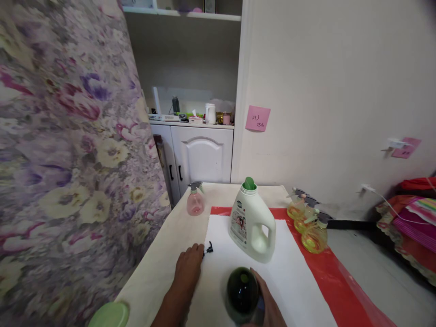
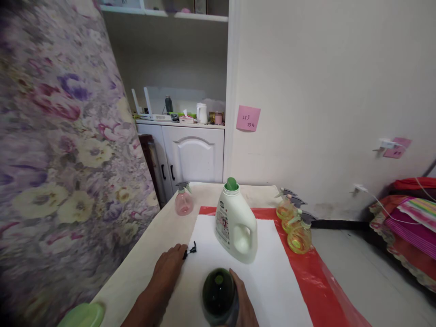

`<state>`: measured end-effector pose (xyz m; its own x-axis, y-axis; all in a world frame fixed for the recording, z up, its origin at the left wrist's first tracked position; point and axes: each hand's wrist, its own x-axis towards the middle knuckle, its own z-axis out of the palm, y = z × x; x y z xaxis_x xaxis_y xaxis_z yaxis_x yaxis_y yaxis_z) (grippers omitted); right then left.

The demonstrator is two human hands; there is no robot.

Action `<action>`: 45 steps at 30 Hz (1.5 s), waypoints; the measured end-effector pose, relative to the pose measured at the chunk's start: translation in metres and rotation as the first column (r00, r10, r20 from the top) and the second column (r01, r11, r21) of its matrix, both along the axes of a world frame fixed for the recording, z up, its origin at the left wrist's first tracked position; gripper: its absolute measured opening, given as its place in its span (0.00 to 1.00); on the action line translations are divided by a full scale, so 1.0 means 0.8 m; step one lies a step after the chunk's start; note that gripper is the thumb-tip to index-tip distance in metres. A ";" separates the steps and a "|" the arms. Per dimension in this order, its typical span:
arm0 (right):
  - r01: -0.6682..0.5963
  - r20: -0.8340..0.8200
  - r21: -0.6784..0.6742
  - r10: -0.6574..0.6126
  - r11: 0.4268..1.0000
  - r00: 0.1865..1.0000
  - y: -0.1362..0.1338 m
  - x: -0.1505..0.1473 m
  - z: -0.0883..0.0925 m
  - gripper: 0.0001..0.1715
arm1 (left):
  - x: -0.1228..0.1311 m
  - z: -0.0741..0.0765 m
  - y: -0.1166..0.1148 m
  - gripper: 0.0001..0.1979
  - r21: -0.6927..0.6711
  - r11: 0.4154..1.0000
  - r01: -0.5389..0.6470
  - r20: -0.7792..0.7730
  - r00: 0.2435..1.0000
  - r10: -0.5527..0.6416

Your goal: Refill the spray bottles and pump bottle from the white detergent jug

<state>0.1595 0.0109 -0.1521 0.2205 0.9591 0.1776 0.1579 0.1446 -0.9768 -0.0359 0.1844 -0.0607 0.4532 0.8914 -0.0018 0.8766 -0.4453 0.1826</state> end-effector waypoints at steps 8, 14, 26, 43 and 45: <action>0.279 -0.080 0.048 -0.275 0.959 0.958 -0.028 0.048 0.017 0.43 | -0.004 -0.004 0.002 0.24 0.028 0.999 0.032 0.174 0.984 -0.036; 0.431 -0.201 0.007 -0.421 0.903 0.885 -0.004 0.088 0.075 0.36 | 0.005 -0.012 -0.020 0.19 0.012 0.994 0.112 0.385 0.916 -0.108; 0.337 -0.148 0.081 -0.323 0.938 0.935 0.087 0.100 0.113 0.24 | 0.043 0.016 -0.069 0.10 -0.269 0.884 0.382 0.857 0.514 0.038; 0.227 -0.060 0.082 -0.223 0.970 0.973 0.138 0.116 0.123 0.26 | 0.067 -0.046 -0.057 0.26 -0.191 0.747 0.636 0.832 0.509 -0.220; 0.255 -0.044 0.075 -0.252 0.964 0.967 0.139 0.111 0.133 0.27 | 0.068 -0.049 -0.056 0.27 -0.176 0.741 0.649 0.824 0.509 -0.250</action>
<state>0.2485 0.1221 -0.0459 0.4615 0.8543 0.2392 0.1668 0.1813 -0.9692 0.0184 0.1396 -0.0999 0.8099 0.5456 0.2156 0.0539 -0.4352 0.8987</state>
